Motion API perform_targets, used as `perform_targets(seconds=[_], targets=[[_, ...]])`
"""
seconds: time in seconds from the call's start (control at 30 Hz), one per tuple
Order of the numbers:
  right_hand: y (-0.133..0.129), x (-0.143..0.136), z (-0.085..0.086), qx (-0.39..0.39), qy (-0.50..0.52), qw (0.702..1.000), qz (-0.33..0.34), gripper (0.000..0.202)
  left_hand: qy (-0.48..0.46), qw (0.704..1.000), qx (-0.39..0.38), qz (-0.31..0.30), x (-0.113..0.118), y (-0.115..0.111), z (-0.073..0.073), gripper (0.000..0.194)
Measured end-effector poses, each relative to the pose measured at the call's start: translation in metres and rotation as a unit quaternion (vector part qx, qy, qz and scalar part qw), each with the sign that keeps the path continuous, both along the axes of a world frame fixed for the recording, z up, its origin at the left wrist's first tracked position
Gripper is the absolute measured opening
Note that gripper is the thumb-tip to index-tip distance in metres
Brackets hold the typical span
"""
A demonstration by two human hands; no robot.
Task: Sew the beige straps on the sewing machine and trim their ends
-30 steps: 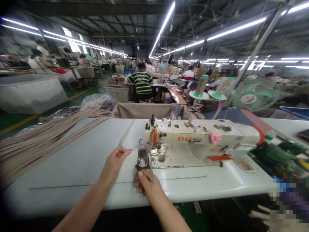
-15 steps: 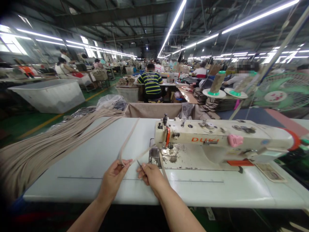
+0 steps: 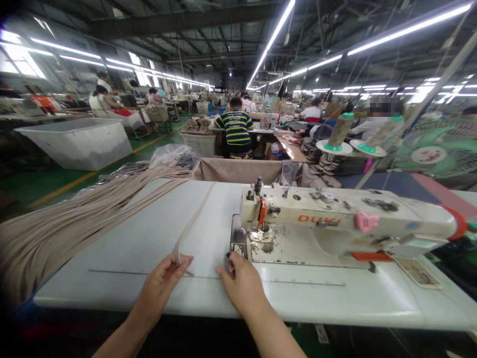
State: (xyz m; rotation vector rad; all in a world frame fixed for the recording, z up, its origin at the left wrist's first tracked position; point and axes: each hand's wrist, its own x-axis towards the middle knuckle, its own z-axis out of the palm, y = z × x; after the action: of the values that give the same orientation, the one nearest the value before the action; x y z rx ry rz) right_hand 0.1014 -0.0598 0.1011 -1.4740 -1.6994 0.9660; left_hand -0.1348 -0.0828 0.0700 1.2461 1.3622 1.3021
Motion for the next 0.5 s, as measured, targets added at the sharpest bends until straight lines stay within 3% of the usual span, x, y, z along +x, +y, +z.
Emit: perform_targets(seconds=[0.03,0.1,0.17,0.23,0.3,0.4,0.5], targets=[[-0.004,0.008,-0.001,0.047,-0.083,0.995,-0.022,0.02,-0.005,1.0,-0.003,-0.007,-0.005,0.0,0.0,0.032],[-0.011,0.024,-0.007,0.131,-0.259,0.955,-0.06,0.01,-0.02,0.999,-0.018,-0.021,-0.016,0.001,0.0,0.034],[-0.018,0.038,-0.014,0.158,-0.372,0.912,-0.075,0.035,-0.014,0.998,-0.043,-0.037,-0.028,0.002,0.0,0.041],[-0.024,0.047,-0.022,0.138,-0.419,0.895,-0.06,0.053,0.025,0.997,-0.059,-0.044,-0.041,0.005,-0.002,0.05],[-0.028,0.052,-0.027,0.113,-0.437,0.891,-0.036,0.055,0.085,0.994,-0.059,-0.036,-0.058,0.007,-0.005,0.057],[-0.031,0.052,-0.029,0.091,-0.451,0.888,-0.013,0.056,0.186,0.981,-0.044,0.01,-0.092,0.012,-0.011,0.061],[-0.031,0.052,-0.028,0.077,-0.454,0.888,-0.004,0.057,0.302,0.95,-0.024,0.072,-0.141,0.016,-0.017,0.057]])
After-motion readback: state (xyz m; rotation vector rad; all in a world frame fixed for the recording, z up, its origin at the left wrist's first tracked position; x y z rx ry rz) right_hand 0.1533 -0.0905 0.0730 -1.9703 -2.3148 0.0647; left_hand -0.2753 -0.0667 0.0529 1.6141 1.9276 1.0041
